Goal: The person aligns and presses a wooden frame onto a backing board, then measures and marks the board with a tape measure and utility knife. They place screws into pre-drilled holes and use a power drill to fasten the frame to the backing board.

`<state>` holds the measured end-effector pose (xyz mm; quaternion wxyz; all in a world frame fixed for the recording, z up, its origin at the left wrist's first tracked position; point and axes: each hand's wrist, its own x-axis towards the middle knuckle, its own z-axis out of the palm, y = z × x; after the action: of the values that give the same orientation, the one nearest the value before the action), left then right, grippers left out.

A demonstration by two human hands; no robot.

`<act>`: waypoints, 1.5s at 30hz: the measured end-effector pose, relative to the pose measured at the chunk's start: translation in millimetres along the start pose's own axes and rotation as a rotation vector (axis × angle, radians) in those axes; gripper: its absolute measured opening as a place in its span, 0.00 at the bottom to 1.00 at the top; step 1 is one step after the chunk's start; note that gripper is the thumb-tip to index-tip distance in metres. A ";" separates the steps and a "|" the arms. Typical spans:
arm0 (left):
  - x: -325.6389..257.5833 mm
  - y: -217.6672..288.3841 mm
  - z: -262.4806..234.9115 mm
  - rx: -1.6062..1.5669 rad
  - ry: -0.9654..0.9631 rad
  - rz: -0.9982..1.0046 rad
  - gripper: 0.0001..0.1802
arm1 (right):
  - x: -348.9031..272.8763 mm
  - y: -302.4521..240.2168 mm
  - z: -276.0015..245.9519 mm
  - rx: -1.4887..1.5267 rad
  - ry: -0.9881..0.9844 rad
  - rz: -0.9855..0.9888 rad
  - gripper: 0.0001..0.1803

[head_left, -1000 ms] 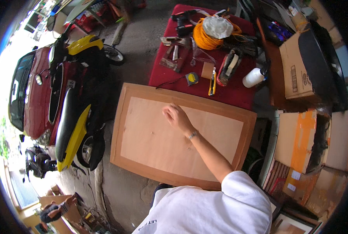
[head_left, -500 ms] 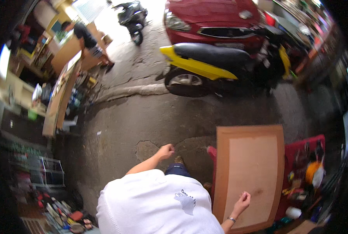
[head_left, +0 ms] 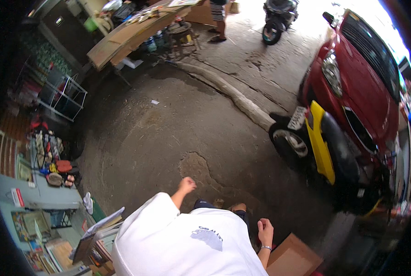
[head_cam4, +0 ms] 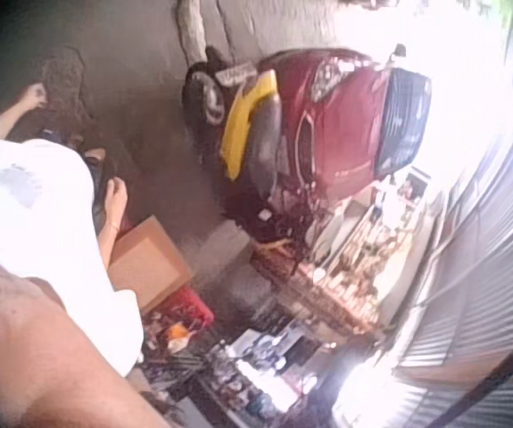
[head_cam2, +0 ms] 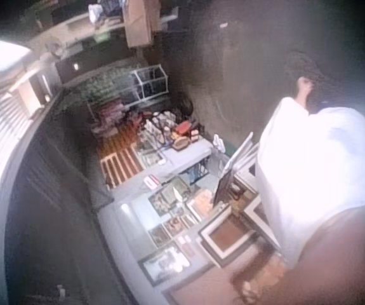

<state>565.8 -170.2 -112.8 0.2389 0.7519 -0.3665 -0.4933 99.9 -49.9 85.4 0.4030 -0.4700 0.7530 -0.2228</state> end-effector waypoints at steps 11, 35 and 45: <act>1.3 7.4 -66.6 -0.099 0.297 -0.460 0.02 | 241.3 64.5 26.2 -0.206 -0.323 0.259 0.21; 481.0 286.1 -285.8 -0.522 0.516 -0.219 0.03 | 842.5 -522.2 278.4 -0.559 -0.656 -0.210 0.14; 639.4 288.1 -421.0 -0.449 0.617 -0.088 0.07 | 1002.0 -575.5 453.5 -1.271 -1.148 -1.143 0.17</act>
<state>1017.3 -852.1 -99.3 0.4752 0.8090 -0.1279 -0.3214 540.2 -1183.6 -162.9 0.2126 -0.9201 0.0897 0.3164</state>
